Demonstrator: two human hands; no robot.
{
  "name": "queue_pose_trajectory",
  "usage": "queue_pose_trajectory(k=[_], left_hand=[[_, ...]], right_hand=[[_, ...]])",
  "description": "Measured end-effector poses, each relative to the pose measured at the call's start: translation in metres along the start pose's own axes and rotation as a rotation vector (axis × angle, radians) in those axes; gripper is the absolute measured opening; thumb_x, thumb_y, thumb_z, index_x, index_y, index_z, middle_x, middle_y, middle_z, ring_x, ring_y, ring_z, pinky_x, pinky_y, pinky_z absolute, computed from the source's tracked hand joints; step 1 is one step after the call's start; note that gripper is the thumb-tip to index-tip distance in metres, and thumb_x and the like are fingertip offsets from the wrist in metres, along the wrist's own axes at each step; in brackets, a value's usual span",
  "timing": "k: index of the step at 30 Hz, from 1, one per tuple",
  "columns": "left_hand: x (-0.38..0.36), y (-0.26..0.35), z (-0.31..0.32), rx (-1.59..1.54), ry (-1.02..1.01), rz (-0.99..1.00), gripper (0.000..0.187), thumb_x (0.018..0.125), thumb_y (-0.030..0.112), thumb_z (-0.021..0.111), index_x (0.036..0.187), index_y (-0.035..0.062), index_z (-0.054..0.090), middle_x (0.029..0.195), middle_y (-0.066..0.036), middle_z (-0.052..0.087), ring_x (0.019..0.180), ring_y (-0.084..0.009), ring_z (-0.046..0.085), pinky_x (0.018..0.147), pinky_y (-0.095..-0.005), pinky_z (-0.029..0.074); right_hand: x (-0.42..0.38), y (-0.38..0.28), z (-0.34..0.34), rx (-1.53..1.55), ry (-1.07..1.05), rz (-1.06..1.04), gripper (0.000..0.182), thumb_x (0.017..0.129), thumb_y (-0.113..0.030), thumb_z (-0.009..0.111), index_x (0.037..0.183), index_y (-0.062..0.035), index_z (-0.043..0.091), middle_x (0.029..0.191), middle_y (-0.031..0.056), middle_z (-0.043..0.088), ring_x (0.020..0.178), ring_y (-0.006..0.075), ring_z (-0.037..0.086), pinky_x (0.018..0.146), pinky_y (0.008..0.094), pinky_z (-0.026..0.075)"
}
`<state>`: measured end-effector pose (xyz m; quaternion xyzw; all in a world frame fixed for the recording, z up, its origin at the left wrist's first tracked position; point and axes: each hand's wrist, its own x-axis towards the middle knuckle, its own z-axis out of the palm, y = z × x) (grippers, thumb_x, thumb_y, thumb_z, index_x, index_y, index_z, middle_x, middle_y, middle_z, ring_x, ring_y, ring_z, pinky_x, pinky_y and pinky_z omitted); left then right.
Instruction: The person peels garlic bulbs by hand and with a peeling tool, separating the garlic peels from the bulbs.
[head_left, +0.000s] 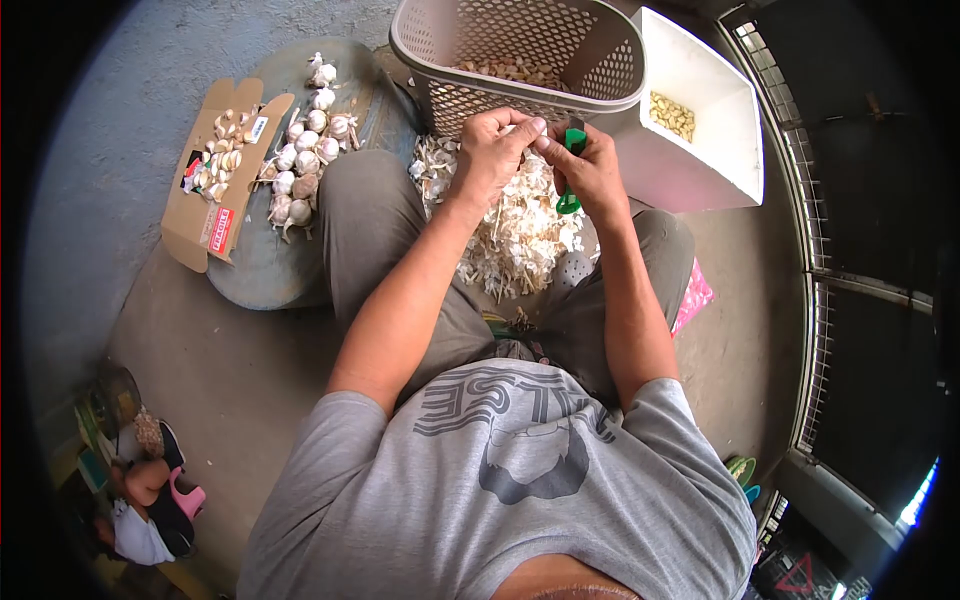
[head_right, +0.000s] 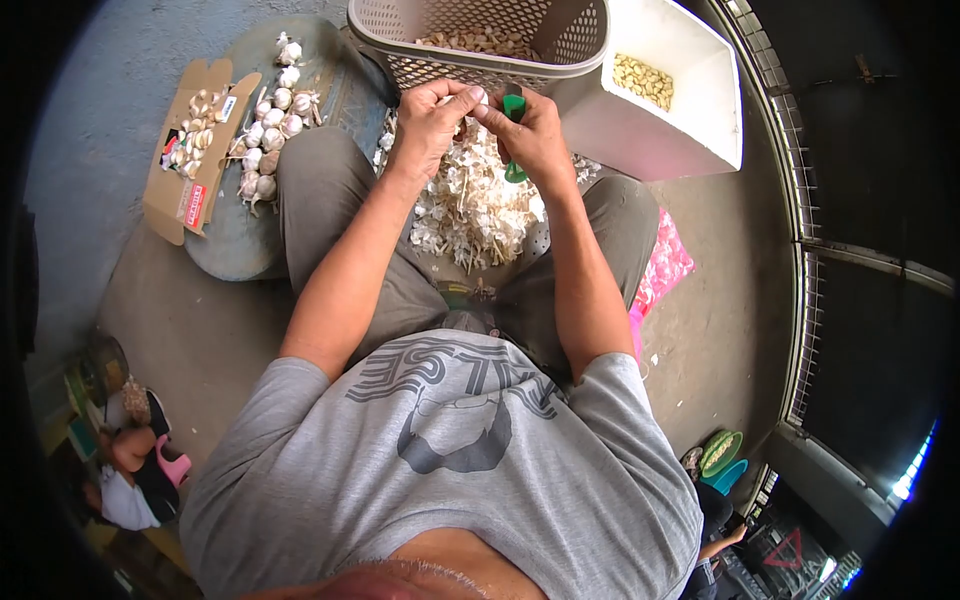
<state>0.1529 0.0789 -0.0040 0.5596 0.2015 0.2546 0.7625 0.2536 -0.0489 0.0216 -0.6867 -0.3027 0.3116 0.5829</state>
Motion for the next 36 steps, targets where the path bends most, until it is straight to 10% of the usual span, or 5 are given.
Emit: queue_pose_trajectory(k=[8, 22, 26, 29, 36], left_hand=[[-0.001, 0.009, 0.0, 0.444, -0.028, 0.113, 0.025, 0.089, 0.023, 0.075, 0.082, -0.0008, 0.072, 0.066, -0.005, 0.066, 0.059, -0.011, 0.057, 0.057, -0.0305, 0.046], [-0.004, 0.014, -0.002, -0.381, 0.137, -0.341, 0.022, 0.092, 0.025, 0.076, 0.087, 0.0054, 0.068, 0.076, -0.003, 0.063, 0.06, -0.0127, 0.057, 0.053, -0.0282, 0.047], [-0.001, 0.011, -0.004, -0.426, 0.128, -0.37, 0.022, 0.092, 0.026, 0.076, 0.087, 0.0057, 0.068, 0.075, -0.004, 0.063, 0.06, -0.0132, 0.056, 0.053, -0.0283, 0.047], [-0.004, 0.01, -0.003, -0.433, 0.107, -0.382, 0.022, 0.092, 0.026, 0.076, 0.086, 0.0058, 0.069, 0.074, -0.003, 0.062, 0.06, -0.013, 0.056, 0.052, -0.0283, 0.046], [-0.006, 0.009, 0.002, -0.427, 0.134, -0.326, 0.021, 0.092, 0.028, 0.075, 0.083, 0.0092, 0.07, 0.07, 0.001, 0.059, 0.058, -0.0102, 0.052, 0.05, -0.0276, 0.042]], right_hand=[[-0.002, -0.006, -0.002, 0.074, 0.023, -0.047, 0.023, 0.087, -0.009, 0.081, 0.1, -0.0019, 0.063, 0.071, -0.0004, 0.062, 0.052, 0.0054, 0.053, 0.042, 0.0223, 0.04], [-0.003, -0.01, -0.03, 0.576, -0.174, -0.021, 0.01, 0.088, -0.003, 0.074, 0.087, -0.0003, 0.064, 0.072, 0.0113, 0.066, 0.044, 0.0139, 0.055, 0.04, 0.0254, 0.044], [0.007, -0.018, -0.045, 0.523, -0.275, -0.197, 0.011, 0.089, -0.006, 0.071, 0.092, 0.003, 0.065, 0.076, 0.0138, 0.069, 0.043, 0.0123, 0.053, 0.04, 0.0253, 0.044], [0.026, -0.03, -0.032, 0.321, 0.244, -0.156, 0.05, 0.095, -0.018, 0.072, 0.133, 0.0074, 0.051, 0.094, 0.0135, 0.072, 0.047, 0.0098, 0.054, 0.04, 0.0247, 0.044], [0.003, -0.016, 0.019, -0.071, 0.044, -0.16, 0.019, 0.093, -0.008, 0.074, 0.108, 0.0032, 0.069, 0.074, 0.0009, 0.067, 0.053, 0.0051, 0.056, 0.045, 0.0219, 0.043]])
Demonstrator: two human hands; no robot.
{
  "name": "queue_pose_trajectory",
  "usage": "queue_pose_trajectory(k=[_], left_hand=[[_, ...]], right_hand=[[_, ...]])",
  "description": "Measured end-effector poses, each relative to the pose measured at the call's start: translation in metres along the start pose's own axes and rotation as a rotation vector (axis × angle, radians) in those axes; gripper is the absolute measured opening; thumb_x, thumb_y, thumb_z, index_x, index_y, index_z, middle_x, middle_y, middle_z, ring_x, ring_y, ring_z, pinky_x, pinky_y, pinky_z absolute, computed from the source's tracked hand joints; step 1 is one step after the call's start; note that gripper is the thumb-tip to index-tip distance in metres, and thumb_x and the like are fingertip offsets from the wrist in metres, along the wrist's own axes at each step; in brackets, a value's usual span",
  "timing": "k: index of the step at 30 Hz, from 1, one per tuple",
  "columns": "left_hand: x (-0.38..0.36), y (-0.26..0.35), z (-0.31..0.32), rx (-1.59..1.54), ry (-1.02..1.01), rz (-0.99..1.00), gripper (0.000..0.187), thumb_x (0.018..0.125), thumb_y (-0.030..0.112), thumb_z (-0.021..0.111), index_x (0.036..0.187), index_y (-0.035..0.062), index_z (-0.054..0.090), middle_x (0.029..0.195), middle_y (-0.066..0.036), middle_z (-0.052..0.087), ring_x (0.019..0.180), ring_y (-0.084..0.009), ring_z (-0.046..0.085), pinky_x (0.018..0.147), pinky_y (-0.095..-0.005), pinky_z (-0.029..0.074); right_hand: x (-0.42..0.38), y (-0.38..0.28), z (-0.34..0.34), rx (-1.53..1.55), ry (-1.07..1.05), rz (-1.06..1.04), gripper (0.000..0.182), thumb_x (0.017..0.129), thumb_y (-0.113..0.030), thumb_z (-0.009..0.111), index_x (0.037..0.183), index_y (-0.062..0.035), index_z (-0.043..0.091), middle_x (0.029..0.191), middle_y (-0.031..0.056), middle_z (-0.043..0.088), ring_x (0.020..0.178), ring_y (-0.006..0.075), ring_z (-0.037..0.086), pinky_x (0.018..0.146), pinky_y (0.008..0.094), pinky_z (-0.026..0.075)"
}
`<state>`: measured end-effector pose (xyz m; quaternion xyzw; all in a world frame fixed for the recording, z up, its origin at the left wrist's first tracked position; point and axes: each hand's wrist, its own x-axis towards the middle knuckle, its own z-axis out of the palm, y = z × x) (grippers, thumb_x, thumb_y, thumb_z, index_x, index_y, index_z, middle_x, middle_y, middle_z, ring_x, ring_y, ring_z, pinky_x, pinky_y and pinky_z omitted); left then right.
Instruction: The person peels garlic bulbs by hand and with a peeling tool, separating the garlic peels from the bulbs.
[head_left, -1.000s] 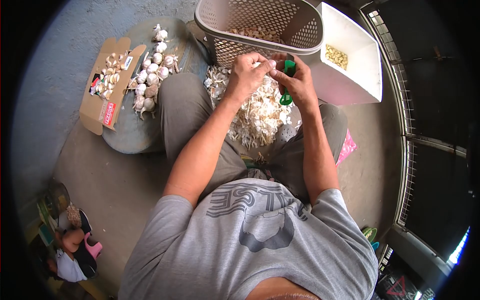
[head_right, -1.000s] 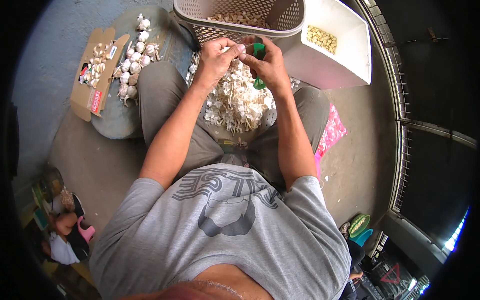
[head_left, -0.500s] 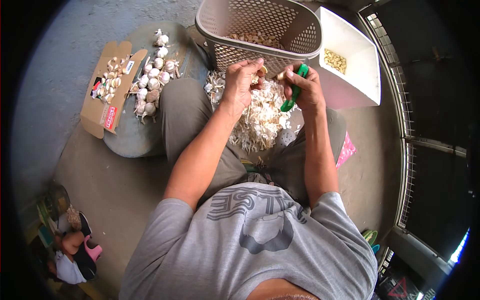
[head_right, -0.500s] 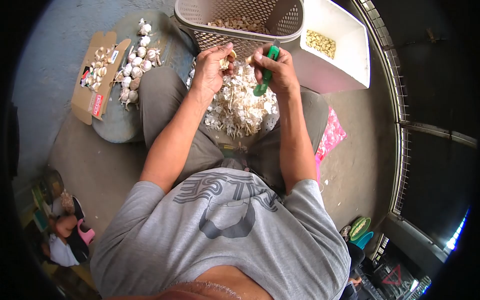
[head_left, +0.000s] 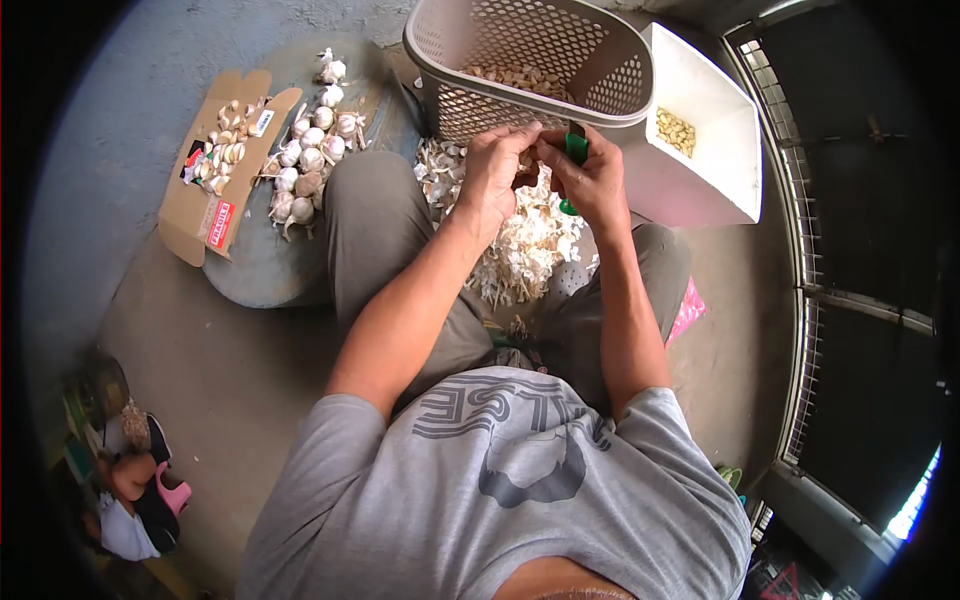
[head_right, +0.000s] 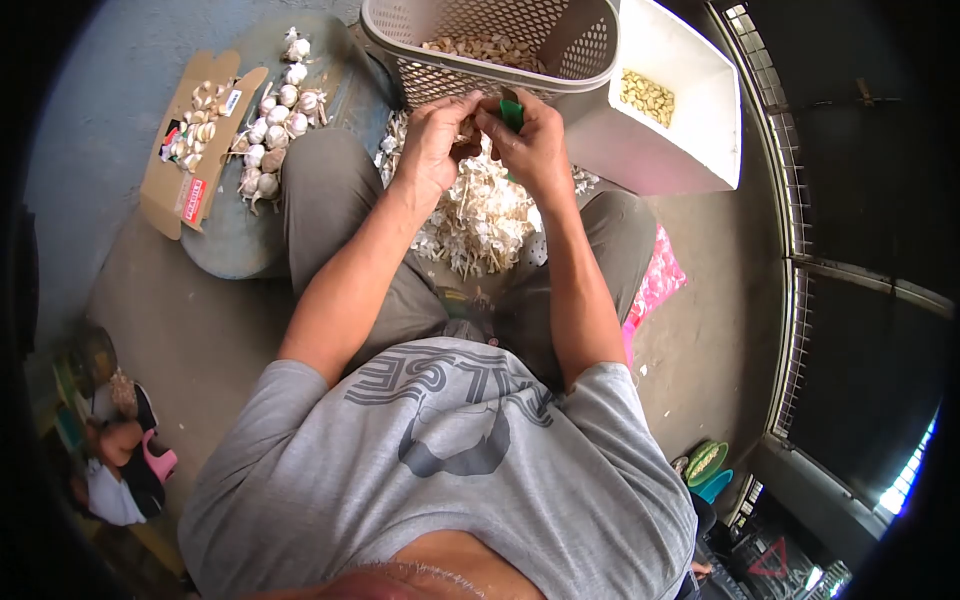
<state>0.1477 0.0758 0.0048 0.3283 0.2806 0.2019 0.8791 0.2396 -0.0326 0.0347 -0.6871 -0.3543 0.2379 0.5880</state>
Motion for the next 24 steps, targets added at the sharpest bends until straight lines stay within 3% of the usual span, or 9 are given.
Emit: queue_pose_trajectory(k=[7, 8, 10, 12, 14, 15, 18, 19, 24], left_hand=[[0.0, 0.001, -0.001, -0.041, -0.007, -0.095, 0.025, 0.094, 0.032, 0.072, 0.088, 0.0072, 0.068, 0.073, -0.002, 0.062, 0.06, -0.0144, 0.057, 0.054, -0.0276, 0.045], [0.002, -0.002, -0.004, -0.06, -0.016, -0.124, 0.027, 0.094, 0.033, 0.072, 0.088, 0.0068, 0.068, 0.074, -0.002, 0.063, 0.06, -0.0149, 0.057, 0.054, -0.0276, 0.045], [0.002, -0.003, -0.002, -0.057, -0.023, -0.115, 0.03, 0.095, 0.035, 0.07, 0.089, 0.0056, 0.067, 0.074, -0.003, 0.063, 0.06, -0.0151, 0.057, 0.053, -0.0277, 0.045], [0.002, -0.003, -0.002, -0.061, -0.045, -0.136, 0.03, 0.096, 0.035, 0.07, 0.09, 0.0054, 0.067, 0.075, -0.003, 0.063, 0.06, -0.0147, 0.057, 0.053, -0.0275, 0.044], [0.005, -0.006, -0.002, -0.045, -0.057, -0.132, 0.029, 0.098, 0.037, 0.067, 0.092, 0.0092, 0.068, 0.078, -0.002, 0.064, 0.06, -0.0143, 0.056, 0.053, -0.0285, 0.044], [0.005, -0.006, -0.003, -0.053, -0.058, -0.127, 0.029, 0.099, 0.038, 0.065, 0.093, 0.0105, 0.068, 0.078, -0.001, 0.064, 0.06, -0.0142, 0.056, 0.053, -0.0288, 0.044], [0.008, -0.011, -0.004, -0.05, -0.027, -0.142, 0.03, 0.1, 0.043, 0.062, 0.091, 0.0149, 0.068, 0.077, 0.0, 0.064, 0.062, -0.0142, 0.056, 0.055, -0.0297, 0.044], [0.009, -0.012, -0.006, -0.04, -0.022, -0.158, 0.031, 0.1, 0.043, 0.062, 0.091, 0.015, 0.068, 0.076, 0.0, 0.064, 0.062, -0.0142, 0.056, 0.056, -0.0298, 0.044], [0.003, -0.01, 0.0, 0.011, -0.04, -0.169, 0.036, 0.098, 0.047, 0.064, 0.088, 0.0118, 0.066, 0.07, 0.0, 0.06, 0.06, -0.015, 0.053, 0.053, -0.0314, 0.041]], right_hand=[[0.001, -0.01, -0.044, 0.38, -0.235, 0.152, 0.005, 0.081, 0.005, 0.07, 0.086, 0.0032, 0.07, 0.067, 0.0083, 0.068, 0.046, 0.012, 0.059, 0.037, 0.0243, 0.044], [0.004, -0.004, -0.049, 0.469, -0.238, 0.077, 0.008, 0.084, 0.004, 0.069, 0.092, 0.0046, 0.07, 0.074, 0.0108, 0.07, 0.045, 0.0119, 0.058, 0.037, 0.0238, 0.043], [0.015, -0.014, -0.038, 0.469, 0.104, 0.045, 0.024, 0.087, 0.003, 0.068, 0.11, 0.0058, 0.067, 0.089, 0.0134, 0.072, 0.045, 0.0112, 0.057, 0.037, 0.0237, 0.044], [0.021, -0.02, -0.032, 0.115, 0.246, -0.003, 0.047, 0.093, -0.004, 0.07, 0.137, 0.0006, 0.055, 0.105, 0.0133, 0.071, 0.052, 0.0098, 0.059, 0.039, 0.0244, 0.045], [0.015, -0.013, -0.025, -0.039, 0.101, -0.035, 0.047, 0.092, -0.009, 0.074, 0.135, -0.0028, 0.058, 0.111, 0.0143, 0.07, 0.055, 0.0103, 0.06, 0.044, 0.0243, 0.049], [0.011, -0.016, -0.024, -0.1, -0.056, 0.146, 0.045, 0.088, -0.013, 0.079, 0.13, -0.0032, 0.064, 0.115, 0.0141, 0.07, 0.066, 0.0172, 0.066, 0.059, 0.0305, 0.056], [-0.001, -0.012, 0.002, -0.293, -0.037, -0.204, 0.034, 0.085, -0.006, 0.077, 0.117, 0.002, 0.068, 0.102, 0.0162, 0.072, 0.092, 0.0267, 0.069, 0.084, 0.0392, 0.054], [0.0, -0.007, -0.001, -0.31, -0.085, -0.119, 0.034, 0.087, -0.006, 0.075, 0.119, 0.004, 0.066, 0.101, 0.0113, 0.072, 0.09, 0.0167, 0.066, 0.081, 0.0343, 0.054], [0.002, 0.001, -0.003, -0.295, 0.003, -0.237, 0.027, 0.087, -0.005, 0.077, 0.112, 0.003, 0.069, 0.094, 0.0076, 0.072, 0.079, 0.0131, 0.065, 0.071, 0.0294, 0.053]])
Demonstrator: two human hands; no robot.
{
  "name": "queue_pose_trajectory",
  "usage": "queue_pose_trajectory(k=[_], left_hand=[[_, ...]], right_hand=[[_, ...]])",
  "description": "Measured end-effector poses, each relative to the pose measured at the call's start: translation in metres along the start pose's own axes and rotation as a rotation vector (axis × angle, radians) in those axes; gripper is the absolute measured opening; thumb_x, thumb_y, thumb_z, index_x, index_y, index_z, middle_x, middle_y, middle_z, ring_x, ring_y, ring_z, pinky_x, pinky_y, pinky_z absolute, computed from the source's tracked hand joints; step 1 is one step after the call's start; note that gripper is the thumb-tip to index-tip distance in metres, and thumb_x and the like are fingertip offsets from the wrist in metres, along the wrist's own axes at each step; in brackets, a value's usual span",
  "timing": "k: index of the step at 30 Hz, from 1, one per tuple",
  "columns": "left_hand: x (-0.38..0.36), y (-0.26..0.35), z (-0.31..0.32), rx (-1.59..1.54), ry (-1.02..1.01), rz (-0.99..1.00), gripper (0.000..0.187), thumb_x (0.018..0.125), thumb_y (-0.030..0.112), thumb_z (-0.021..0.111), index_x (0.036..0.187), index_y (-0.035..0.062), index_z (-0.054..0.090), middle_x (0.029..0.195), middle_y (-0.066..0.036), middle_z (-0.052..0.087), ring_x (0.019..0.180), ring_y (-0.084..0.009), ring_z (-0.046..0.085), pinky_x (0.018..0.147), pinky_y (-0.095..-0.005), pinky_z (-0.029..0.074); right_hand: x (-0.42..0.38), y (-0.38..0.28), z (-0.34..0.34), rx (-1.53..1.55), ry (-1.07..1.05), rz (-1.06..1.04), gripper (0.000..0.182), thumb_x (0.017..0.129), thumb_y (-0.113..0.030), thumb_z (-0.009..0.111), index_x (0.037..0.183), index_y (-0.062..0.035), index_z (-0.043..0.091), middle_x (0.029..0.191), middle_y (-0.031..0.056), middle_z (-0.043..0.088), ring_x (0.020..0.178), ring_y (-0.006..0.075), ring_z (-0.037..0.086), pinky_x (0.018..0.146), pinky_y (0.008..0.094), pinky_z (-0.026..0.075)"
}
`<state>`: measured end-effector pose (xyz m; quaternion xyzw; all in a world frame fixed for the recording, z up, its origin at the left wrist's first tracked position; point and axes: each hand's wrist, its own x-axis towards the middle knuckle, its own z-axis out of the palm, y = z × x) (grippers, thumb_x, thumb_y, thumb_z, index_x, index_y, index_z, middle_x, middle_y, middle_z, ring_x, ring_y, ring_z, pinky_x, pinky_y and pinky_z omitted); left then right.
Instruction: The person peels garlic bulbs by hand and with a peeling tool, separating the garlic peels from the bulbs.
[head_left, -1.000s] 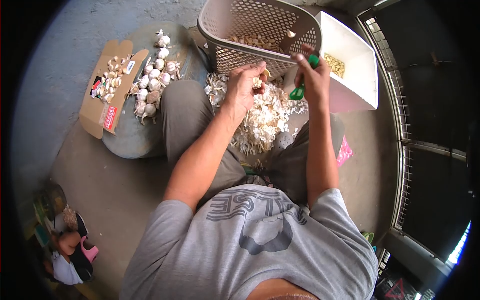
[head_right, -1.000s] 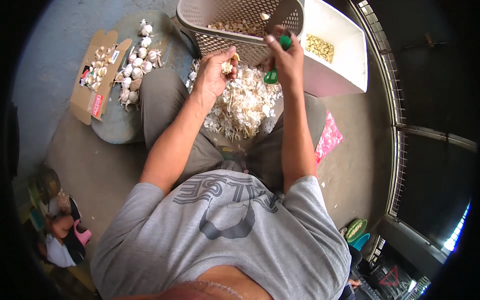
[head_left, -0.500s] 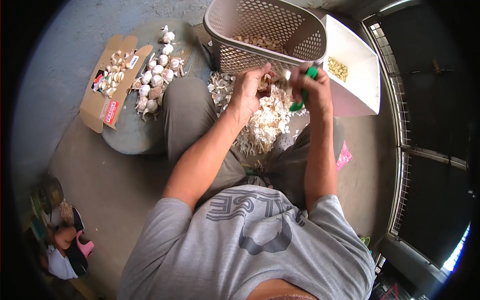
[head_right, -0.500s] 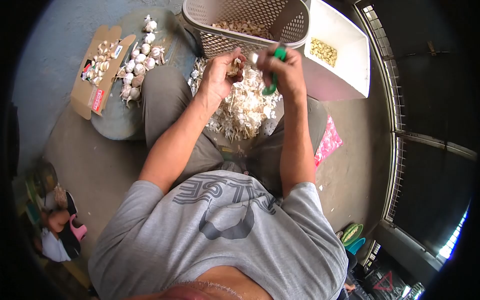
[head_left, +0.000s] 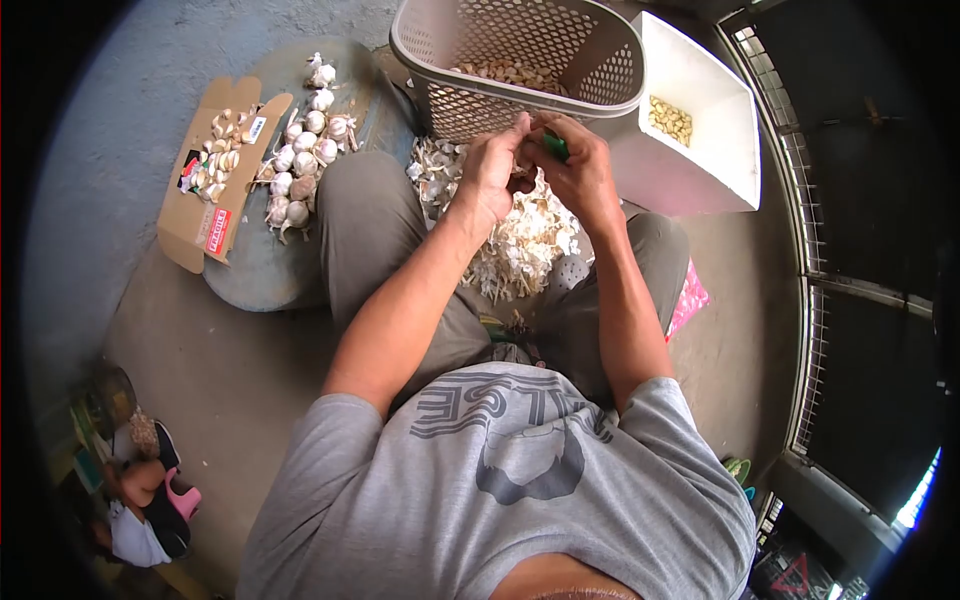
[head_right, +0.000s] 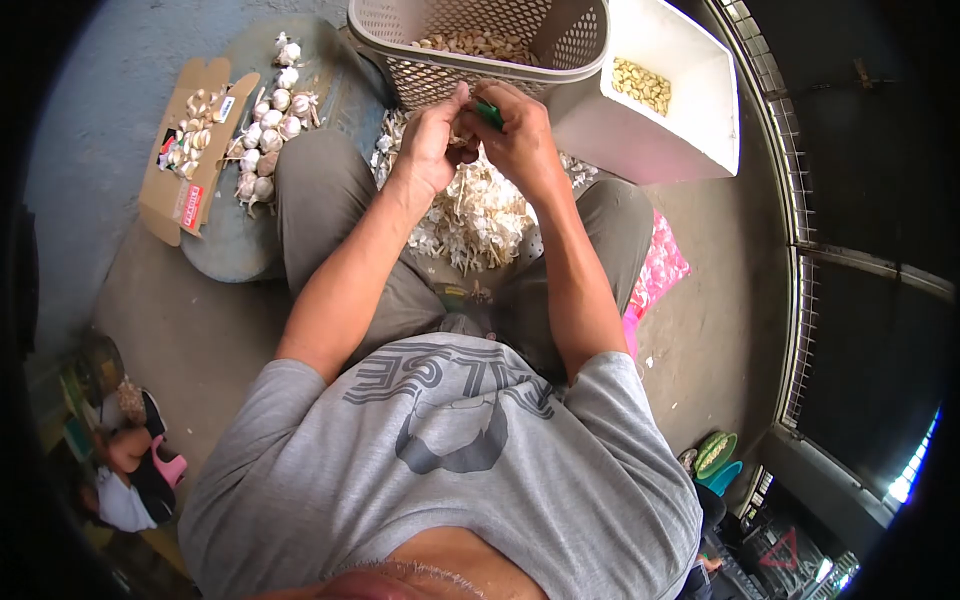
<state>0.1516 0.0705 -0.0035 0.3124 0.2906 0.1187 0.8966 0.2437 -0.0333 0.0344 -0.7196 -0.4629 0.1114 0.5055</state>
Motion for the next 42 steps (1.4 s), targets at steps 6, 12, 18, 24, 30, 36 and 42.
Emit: queue_pose_trajectory(k=[6, 12, 18, 24, 30, 36, 42], left_hand=[[0.0, 0.0, -0.001, -0.02, -0.023, -0.001, 0.044, 0.095, 0.049, 0.067, 0.086, 0.0058, 0.069, 0.067, -0.002, 0.06, 0.052, -0.0139, 0.053, 0.046, -0.0282, 0.039], [0.001, 0.0, -0.004, -0.074, -0.131, 0.009, 0.041, 0.099, 0.043, 0.059, 0.099, 0.003, 0.068, 0.078, -0.005, 0.065, 0.059, -0.0158, 0.058, 0.05, -0.0305, 0.044], [0.01, -0.011, -0.003, -0.131, -0.134, 0.175, 0.037, 0.104, 0.035, 0.046, 0.111, 0.0036, 0.064, 0.088, -0.005, 0.065, 0.077, -0.0173, 0.063, 0.07, -0.036, 0.056], [0.011, -0.015, -0.001, -0.184, -0.223, 0.243, 0.035, 0.106, 0.034, 0.045, 0.114, 0.0041, 0.06, 0.096, -0.005, 0.065, 0.089, -0.0169, 0.063, 0.085, -0.034, 0.053], [0.018, -0.022, -0.013, -0.113, -0.173, 0.182, 0.028, 0.104, 0.03, 0.049, 0.106, 0.0064, 0.065, 0.089, -0.005, 0.067, 0.08, -0.0164, 0.066, 0.072, -0.0349, 0.056], [-0.003, -0.009, 0.006, 0.071, -0.054, 0.205, 0.032, 0.105, 0.041, 0.051, 0.1, 0.0123, 0.064, 0.079, 0.0, 0.064, 0.064, -0.0137, 0.064, 0.052, -0.0317, 0.055], [0.0, -0.01, 0.001, -0.041, -0.122, 0.154, 0.045, 0.104, 0.056, 0.048, 0.092, 0.0147, 0.062, 0.075, 0.0, 0.061, 0.058, -0.0117, 0.06, 0.045, -0.0276, 0.049]], right_hand=[[0.002, -0.005, -0.046, 0.524, -0.251, 0.295, 0.01, 0.083, -0.002, 0.081, 0.092, 0.0001, 0.076, 0.067, 0.0019, 0.066, 0.049, 0.0054, 0.054, 0.041, 0.0215, 0.039], [0.023, 0.006, -0.043, 0.746, 0.275, 0.187, 0.033, 0.089, -0.006, 0.076, 0.119, 0.0039, 0.066, 0.095, 0.0113, 0.072, 0.051, 0.0093, 0.058, 0.039, 0.0238, 0.044], [0.002, -0.007, -0.021, 0.199, -0.046, 0.276, 0.037, 0.091, -0.02, 0.078, 0.121, -0.0003, 0.067, 0.1, 0.0111, 0.073, 0.075, 0.0143, 0.065, 0.065, 0.029, 0.054], [-0.002, -0.002, -0.003, 0.119, -0.045, 0.18, 0.04, 0.088, -0.022, 0.081, 0.114, 0.0047, 0.065, 0.086, 0.0132, 0.071, 0.08, 0.0125, 0.064, 0.071, 0.0315, 0.053], [-0.007, 0.004, -0.006, 0.24, -0.116, 0.246, 0.028, 0.097, -0.016, 0.07, 0.117, 0.0033, 0.063, 0.089, 0.0071, 0.069, 0.079, 0.0091, 0.061, 0.067, 0.0269, 0.051], [-0.011, -0.001, 0.009, 0.119, 0.04, 0.092, 0.028, 0.1, -0.017, 0.067, 0.119, 0.003, 0.062, 0.089, 0.0049, 0.068, 0.076, 0.0076, 0.058, 0.067, 0.0253, 0.05], [-0.008, 0.001, 0.015, 0.152, 0.011, 0.127, 0.026, 0.099, -0.017, 0.068, 0.115, 0.0028, 0.062, 0.088, 0.0065, 0.066, 0.077, 0.0102, 0.059, 0.067, 0.0269, 0.051]])
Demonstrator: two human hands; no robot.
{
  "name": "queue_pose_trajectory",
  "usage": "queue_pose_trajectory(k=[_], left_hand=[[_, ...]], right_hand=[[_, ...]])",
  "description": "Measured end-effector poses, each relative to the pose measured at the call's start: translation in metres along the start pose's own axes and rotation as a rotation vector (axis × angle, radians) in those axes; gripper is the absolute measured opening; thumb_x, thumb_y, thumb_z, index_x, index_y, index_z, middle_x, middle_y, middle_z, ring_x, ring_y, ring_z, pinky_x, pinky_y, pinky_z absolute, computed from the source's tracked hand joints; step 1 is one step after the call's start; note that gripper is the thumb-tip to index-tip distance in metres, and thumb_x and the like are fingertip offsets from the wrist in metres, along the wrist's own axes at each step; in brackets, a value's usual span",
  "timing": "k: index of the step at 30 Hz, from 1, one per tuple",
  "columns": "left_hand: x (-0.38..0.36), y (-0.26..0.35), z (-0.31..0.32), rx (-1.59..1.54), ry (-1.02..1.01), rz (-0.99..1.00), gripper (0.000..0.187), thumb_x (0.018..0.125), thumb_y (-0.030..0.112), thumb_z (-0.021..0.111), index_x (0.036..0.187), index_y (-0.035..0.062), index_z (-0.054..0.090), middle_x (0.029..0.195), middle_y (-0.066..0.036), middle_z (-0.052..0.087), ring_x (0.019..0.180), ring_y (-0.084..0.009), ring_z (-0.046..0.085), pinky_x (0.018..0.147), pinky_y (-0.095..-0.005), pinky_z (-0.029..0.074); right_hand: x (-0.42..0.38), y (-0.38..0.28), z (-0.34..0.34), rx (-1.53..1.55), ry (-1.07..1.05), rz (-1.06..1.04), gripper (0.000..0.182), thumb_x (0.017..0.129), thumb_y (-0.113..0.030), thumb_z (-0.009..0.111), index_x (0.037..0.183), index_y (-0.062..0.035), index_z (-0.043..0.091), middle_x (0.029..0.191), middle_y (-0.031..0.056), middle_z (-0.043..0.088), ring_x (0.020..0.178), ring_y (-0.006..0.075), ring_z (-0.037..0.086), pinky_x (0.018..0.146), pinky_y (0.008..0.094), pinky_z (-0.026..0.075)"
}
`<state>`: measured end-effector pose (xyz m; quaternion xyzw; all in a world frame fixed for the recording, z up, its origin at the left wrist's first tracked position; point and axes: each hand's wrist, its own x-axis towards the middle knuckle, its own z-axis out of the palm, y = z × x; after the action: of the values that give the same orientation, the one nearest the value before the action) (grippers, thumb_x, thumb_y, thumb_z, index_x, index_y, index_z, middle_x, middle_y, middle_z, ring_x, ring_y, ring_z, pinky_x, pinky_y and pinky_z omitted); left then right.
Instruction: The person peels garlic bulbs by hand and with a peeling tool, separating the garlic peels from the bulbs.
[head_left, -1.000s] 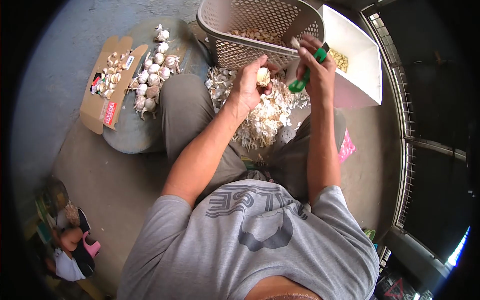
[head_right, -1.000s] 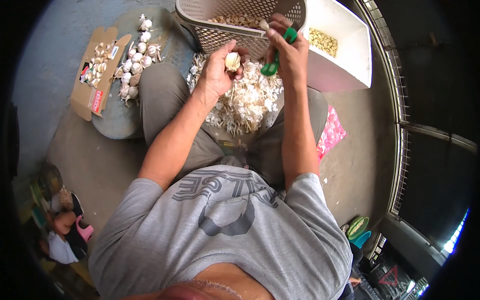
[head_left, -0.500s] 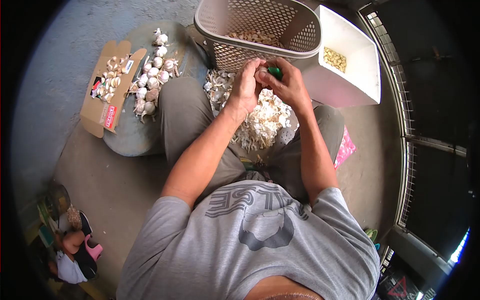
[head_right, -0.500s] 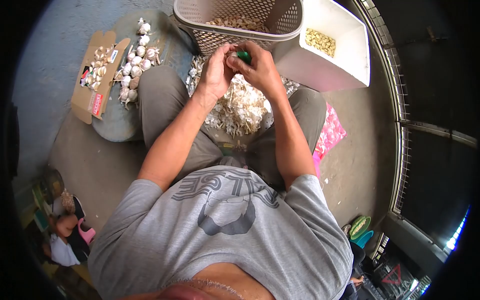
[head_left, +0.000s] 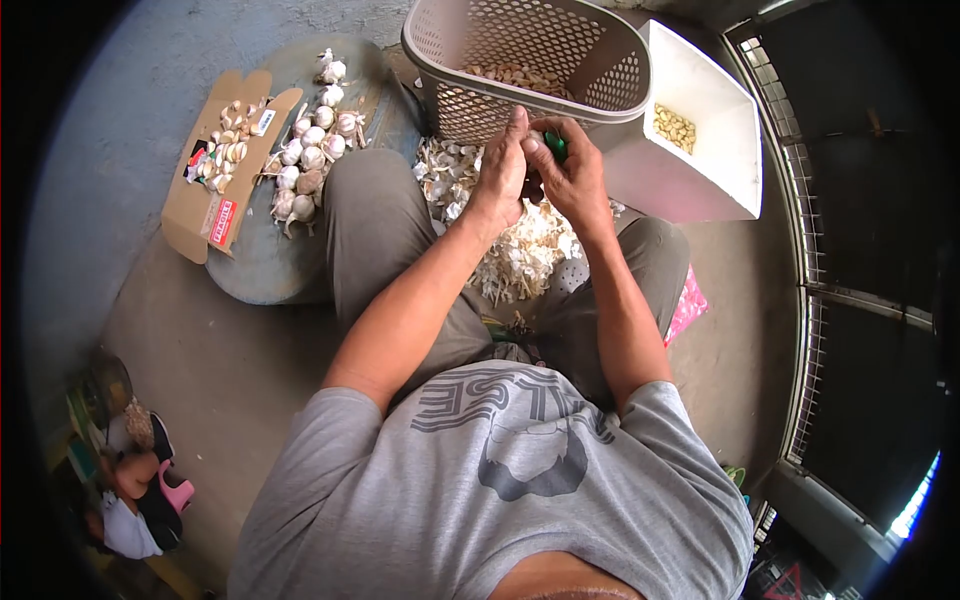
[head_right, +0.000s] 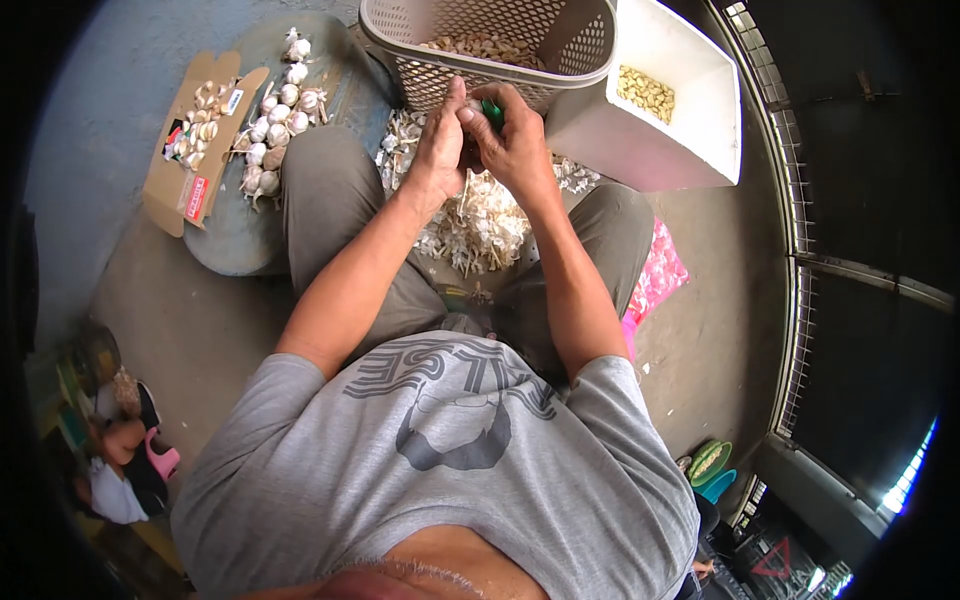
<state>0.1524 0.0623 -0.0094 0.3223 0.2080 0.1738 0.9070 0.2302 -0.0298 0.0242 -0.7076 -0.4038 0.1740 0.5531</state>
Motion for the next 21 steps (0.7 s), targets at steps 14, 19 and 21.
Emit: queue_pose_trajectory(k=[14, 19, 21], left_hand=[[0.012, -0.016, -0.002, 0.41, 0.164, 0.426, 0.044, 0.111, 0.035, 0.04, 0.088, 0.0034, 0.061, 0.073, 0.001, 0.055, 0.07, -0.0081, 0.055, 0.063, -0.028, 0.049], [0.008, -0.017, 0.006, 0.528, 0.247, 0.471, 0.047, 0.11, 0.035, 0.042, 0.082, 0.0023, 0.059, 0.067, 0.001, 0.051, 0.064, -0.0077, 0.048, 0.059, -0.0292, 0.044], [0.008, -0.016, 0.01, 0.492, 0.257, 0.532, 0.048, 0.11, 0.033, 0.044, 0.077, 0.0006, 0.058, 0.066, 0.0, 0.05, 0.066, -0.0081, 0.045, 0.06, -0.0327, 0.042]], right_hand=[[0.0, -0.02, 0.008, -0.069, 0.139, -0.071, 0.025, 0.1, -0.005, 0.059, 0.123, 0.0016, 0.055, 0.102, 0.0124, 0.066, 0.093, 0.0161, 0.061, 0.083, 0.033, 0.05], [0.0, -0.013, 0.006, -0.122, 0.218, -0.116, 0.023, 0.101, -0.004, 0.055, 0.123, 0.0, 0.056, 0.096, 0.0102, 0.066, 0.079, 0.0148, 0.06, 0.072, 0.031, 0.051], [0.006, 0.006, 0.003, 0.085, 0.288, -0.016, 0.021, 0.101, -0.005, 0.054, 0.121, -0.0011, 0.057, 0.089, 0.0075, 0.065, 0.069, 0.011, 0.057, 0.062, 0.0276, 0.05]])
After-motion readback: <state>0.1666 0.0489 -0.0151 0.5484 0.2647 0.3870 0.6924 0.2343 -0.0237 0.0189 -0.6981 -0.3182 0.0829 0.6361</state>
